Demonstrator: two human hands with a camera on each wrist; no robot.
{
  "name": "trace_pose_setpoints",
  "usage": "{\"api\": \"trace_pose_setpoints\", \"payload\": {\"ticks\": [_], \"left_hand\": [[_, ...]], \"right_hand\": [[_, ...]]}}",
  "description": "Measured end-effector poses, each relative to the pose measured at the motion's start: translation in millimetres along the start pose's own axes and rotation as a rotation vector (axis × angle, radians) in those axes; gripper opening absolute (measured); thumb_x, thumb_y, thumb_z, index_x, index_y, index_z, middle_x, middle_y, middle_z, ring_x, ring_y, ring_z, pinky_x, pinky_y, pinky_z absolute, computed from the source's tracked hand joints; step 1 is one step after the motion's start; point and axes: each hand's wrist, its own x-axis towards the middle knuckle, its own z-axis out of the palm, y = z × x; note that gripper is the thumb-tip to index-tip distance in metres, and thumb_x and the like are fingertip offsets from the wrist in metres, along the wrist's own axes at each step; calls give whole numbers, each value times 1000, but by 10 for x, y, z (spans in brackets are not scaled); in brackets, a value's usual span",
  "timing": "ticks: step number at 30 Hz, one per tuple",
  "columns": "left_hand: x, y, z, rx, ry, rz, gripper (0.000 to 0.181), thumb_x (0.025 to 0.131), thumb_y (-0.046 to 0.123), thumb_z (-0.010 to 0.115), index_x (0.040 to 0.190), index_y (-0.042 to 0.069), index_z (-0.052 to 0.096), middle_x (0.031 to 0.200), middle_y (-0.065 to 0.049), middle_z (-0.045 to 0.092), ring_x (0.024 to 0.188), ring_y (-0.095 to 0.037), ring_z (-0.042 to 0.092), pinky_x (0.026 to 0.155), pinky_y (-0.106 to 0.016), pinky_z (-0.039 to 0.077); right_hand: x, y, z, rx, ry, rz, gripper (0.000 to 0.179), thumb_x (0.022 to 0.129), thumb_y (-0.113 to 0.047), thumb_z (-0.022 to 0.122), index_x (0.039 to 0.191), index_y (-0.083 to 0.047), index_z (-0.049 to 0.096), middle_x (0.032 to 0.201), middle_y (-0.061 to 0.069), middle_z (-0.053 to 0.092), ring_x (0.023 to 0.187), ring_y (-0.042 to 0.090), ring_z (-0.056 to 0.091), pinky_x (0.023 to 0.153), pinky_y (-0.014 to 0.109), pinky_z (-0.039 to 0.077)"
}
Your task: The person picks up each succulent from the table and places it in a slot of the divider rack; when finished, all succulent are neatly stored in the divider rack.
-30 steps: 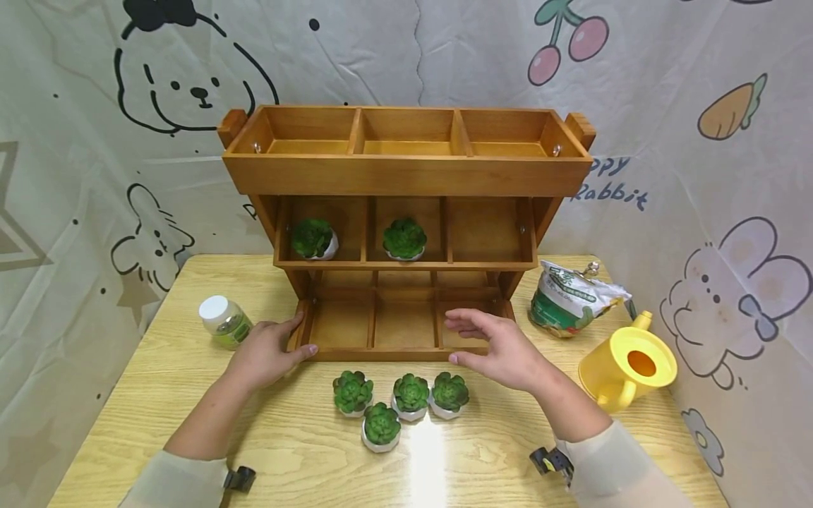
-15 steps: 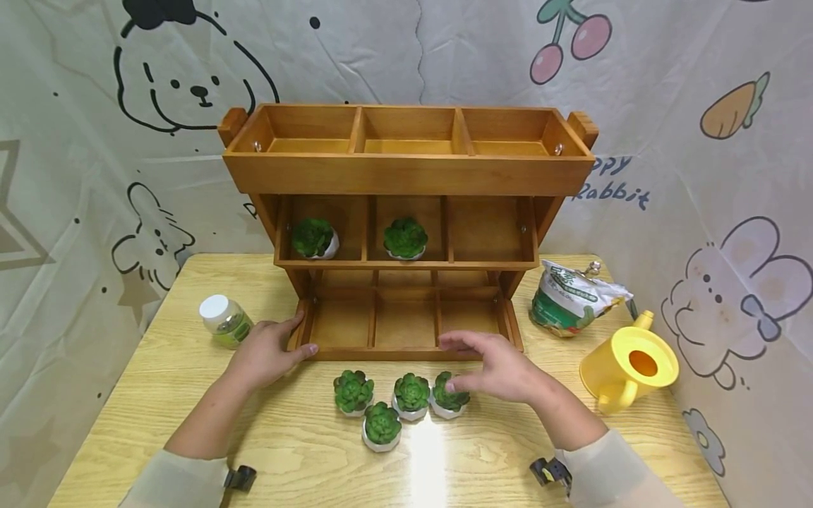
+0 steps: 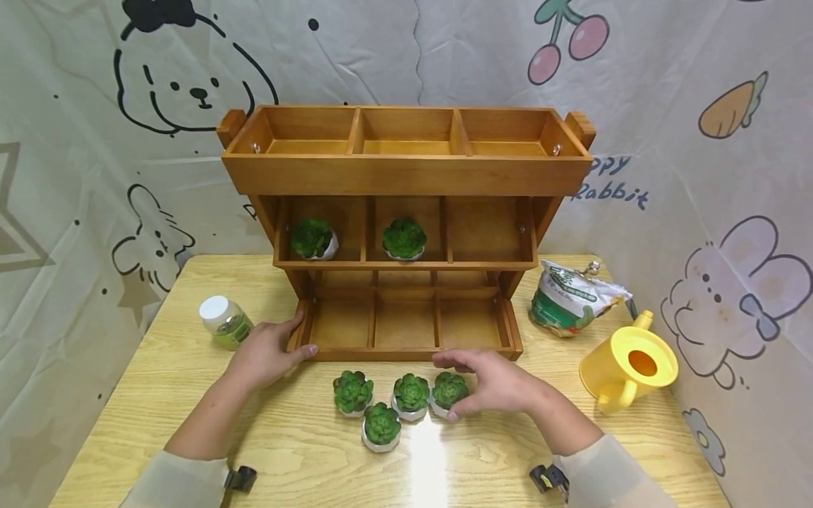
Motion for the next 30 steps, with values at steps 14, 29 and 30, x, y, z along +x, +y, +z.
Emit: {"api": "trace_pose_setpoints", "payload": {"ticks": [14, 29, 30], "left_hand": [[8, 3, 1, -9, 15, 20, 84, 92, 58, 73, 157, 11, 47, 138, -26, 62, 127, -47, 58, 105, -62, 46], [0, 4, 5, -19, 17, 27, 83, 92, 56, 74, 156, 10, 48, 137, -28, 63, 126, -47, 59, 105, -62, 46], [-1, 3, 4, -19, 14, 23, 83, 92, 56, 73, 156, 10, 47, 137, -28, 62, 127, -48, 58, 105, -62, 46]], "right_hand": [[-15, 72, 112, -49, -49, 81, 93, 71, -32, 95, 152, -15, 52, 148, 1, 59, 133, 27, 57, 113, 55, 42], [-32, 109, 148, -53, -83, 111, 91, 74, -24, 94, 153, -18, 50, 145, 4, 60, 130, 28, 58, 112, 52, 44], [-33, 111, 151, -57, -80, 104, 90, 74, -23, 94, 153, -18, 51, 144, 5, 61, 129, 28, 59, 111, 52, 44]]}}
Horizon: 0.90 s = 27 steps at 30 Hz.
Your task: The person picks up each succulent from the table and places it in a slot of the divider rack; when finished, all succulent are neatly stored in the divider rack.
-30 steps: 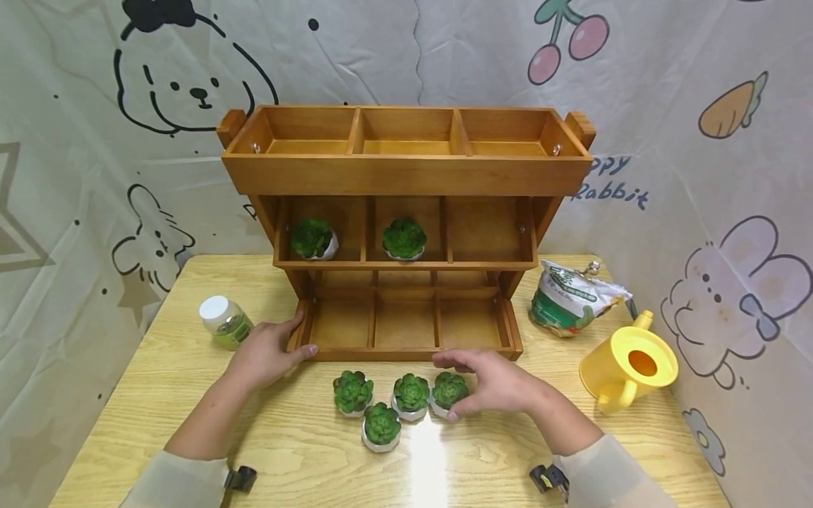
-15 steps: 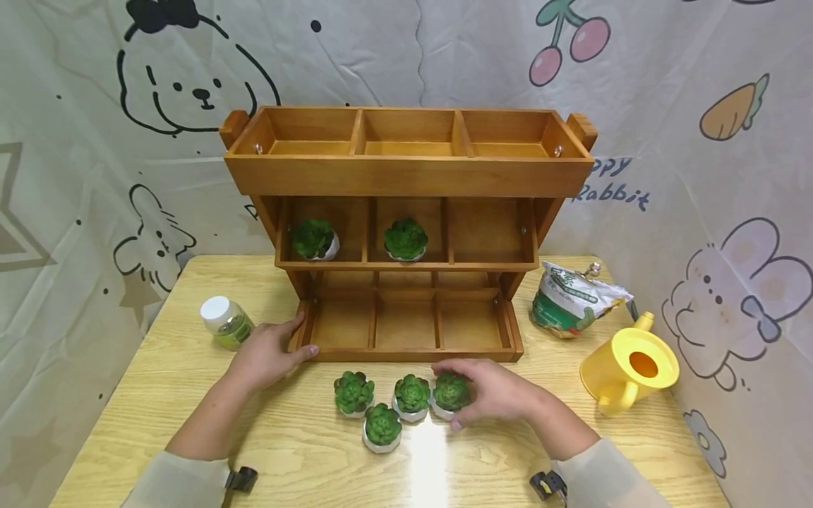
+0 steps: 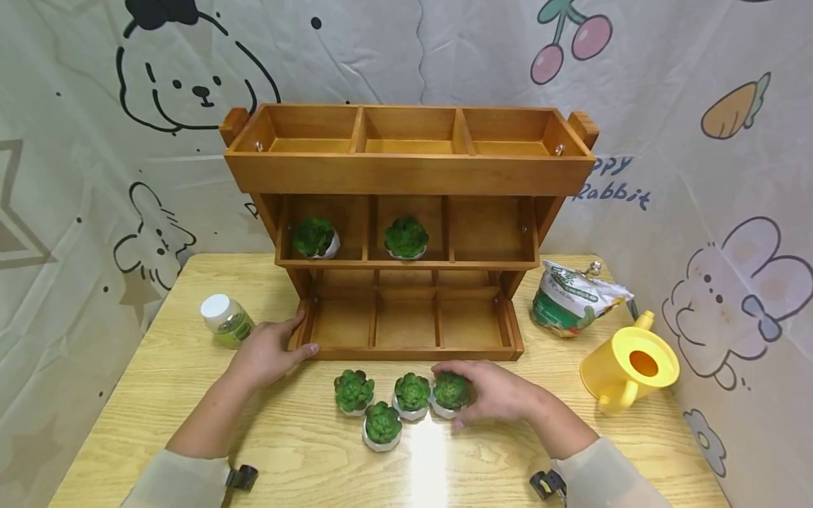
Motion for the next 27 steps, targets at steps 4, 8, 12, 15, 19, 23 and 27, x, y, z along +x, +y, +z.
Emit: {"api": "trace_pose_setpoints", "payload": {"ticks": [4, 8, 12, 15, 19, 23, 27], "left_hand": [[5, 3, -8, 0, 2, -2, 84, 92, 57, 74, 156, 10, 48, 136, -28, 63, 126, -48, 59, 104, -62, 46], [12, 10, -11, 0, 7, 2, 83, 91, 55, 74, 156, 10, 48, 136, -28, 63, 125, -47, 60, 103, -62, 47], [14, 3, -2, 0, 4, -1, 83, 92, 55, 74, 156, 11, 47, 137, -28, 62, 126, -48, 59, 104, -62, 47], [12, -8, 6, -2, 2, -1, 84, 92, 57, 74, 156, 11, 47, 137, -27, 62, 126, -47, 59, 104, -62, 47], [12, -21, 12, -5, 0, -3, 84, 91, 58, 73, 157, 11, 47, 138, -27, 62, 126, -47, 59, 104, -62, 46], [8, -26, 13, -2, -4, -8, 84, 92, 59, 73, 157, 12, 47, 138, -27, 62, 128, -48, 57, 105, -63, 45], [2, -26, 16, -4, 1, -2, 84, 92, 58, 73, 157, 11, 47, 138, -26, 62, 127, -48, 57, 105, -63, 46]], "right_hand": [[4, -3, 4, -22, 11, -11, 86, 77, -20, 92, 152, -17, 52, 142, 6, 62, 128, 28, 60, 110, 51, 46], [11, -9, -2, -38, 8, -5, 80, 78, -17, 91, 149, -17, 54, 141, 3, 62, 127, 26, 60, 109, 49, 47], [11, -28, -12, -52, -3, -4, 74, 78, -14, 91, 144, -19, 58, 138, -1, 64, 125, 23, 61, 108, 46, 49], [9, -46, -22, -59, -11, 1, 72, 77, -13, 90, 142, -19, 60, 134, -4, 65, 123, 21, 61, 107, 44, 49], [-1, -56, -41, -60, -12, 3, 72, 77, -14, 91, 141, -20, 60, 131, -9, 66, 122, 18, 61, 107, 44, 49], [-16, -50, -65, -52, -3, -7, 72, 77, -14, 91, 141, -23, 59, 129, -11, 66, 119, 14, 63, 105, 42, 51], [-25, -63, -105, -23, -2, -22, 71, 78, -11, 90, 141, -21, 59, 128, -12, 66, 117, 12, 63, 104, 40, 52]]}}
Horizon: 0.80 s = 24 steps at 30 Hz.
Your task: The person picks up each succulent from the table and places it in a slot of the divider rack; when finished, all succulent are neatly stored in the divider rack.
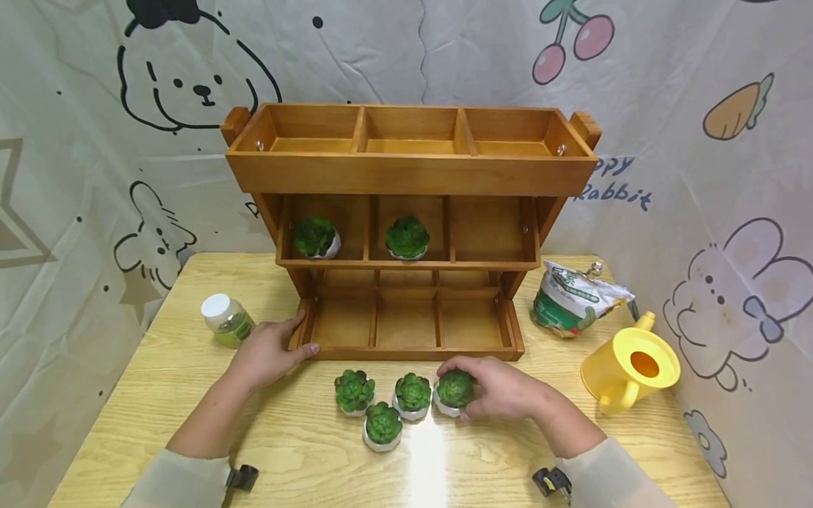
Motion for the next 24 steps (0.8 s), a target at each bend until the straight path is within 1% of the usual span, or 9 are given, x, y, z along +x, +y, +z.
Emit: {"api": "trace_pose_setpoints", "payload": {"ticks": [3, 8, 12, 18, 24], "left_hand": [[-4, 1, -4, -5, 3, 6, 83, 91, 56, 74, 156, 10, 48, 138, -26, 62, 126, -47, 59, 104, -62, 47], [-9, 7, -14, -5, 4, 9, 85, 91, 59, 73, 155, 10, 49, 139, -26, 62, 126, -47, 59, 104, -62, 47], [-13, 9, -16, -4, 2, 0, 85, 91, 58, 74, 156, 11, 49, 139, -26, 62, 127, -47, 58, 105, -62, 46], [-6, 11, -12, -13, -1, -4, 84, 91, 57, 75, 156, 11, 49, 139, -26, 62, 128, -47, 57, 105, -62, 46], [5, 16, -17, -14, 1, -5, 83, 91, 56, 75, 155, 11, 50, 139, -25, 63, 127, -46, 59, 104, -62, 47]], "right_hand": [[-8, -19, -47, 10, 1, -5, 70, 79, -11, 89, 141, -21, 58, 127, -12, 66, 117, 12, 63, 104, 39, 52], [-33, -61, -136, 1, 27, -12, 71, 79, -12, 90, 141, -21, 58, 122, -13, 67, 110, 10, 65, 98, 35, 54], [-55, -89, -204, -1, 63, -25, 72, 79, -12, 91, 142, -22, 58, 124, -12, 67, 109, 11, 65, 97, 35, 55], [-76, -94, -300, 4, 109, -41, 75, 79, -14, 91, 145, -17, 57, 126, -10, 68, 109, 12, 66, 97, 36, 55], [-103, -120, -416, 41, 133, -59, 73, 81, -16, 90, 146, -16, 55, 128, -6, 67, 106, 12, 68, 94, 34, 57]]}}
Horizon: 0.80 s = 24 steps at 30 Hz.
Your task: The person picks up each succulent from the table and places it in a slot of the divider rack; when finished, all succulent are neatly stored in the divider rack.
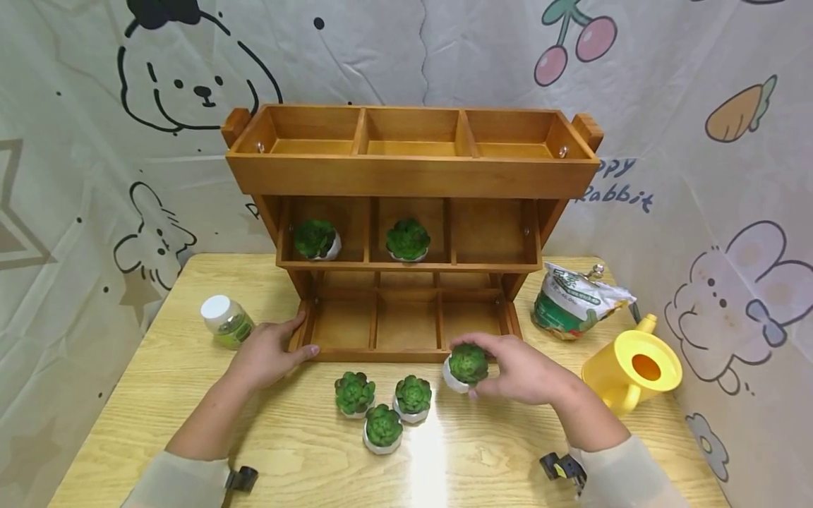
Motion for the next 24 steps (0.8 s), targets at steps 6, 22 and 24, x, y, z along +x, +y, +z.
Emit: {"api": "trace_pose_setpoints", "payload": {"ticks": [6, 22, 24], "left_hand": [[-11, 2, -10, 6, -14, -14, 84, 91, 58, 74, 156, 12, 48, 141, -27, 60, 129, -48, 56, 106, -63, 45], [-4, -18, 2, 3, 6, -1, 83, 90, 56, 75, 155, 12, 50, 139, -25, 62, 127, -47, 58, 103, -63, 47], [1, -23, 4, 3, 7, 3, 83, 90, 58, 75, 155, 11, 50, 139, -25, 62, 127, -47, 58, 103, -63, 47]], "right_hand": [[-32, -76, -123, 24, 32, 1, 73, 83, -24, 90, 146, -16, 53, 119, -3, 70, 100, 13, 70, 89, 36, 60], [-81, -258, -438, -153, 288, -39, 76, 77, -22, 95, 144, -16, 58, 120, -9, 71, 108, 13, 70, 95, 17, 50], [-83, -292, -477, -148, 308, -33, 76, 78, -20, 94, 144, -14, 58, 121, -6, 70, 106, 12, 70, 93, 15, 50]]}}
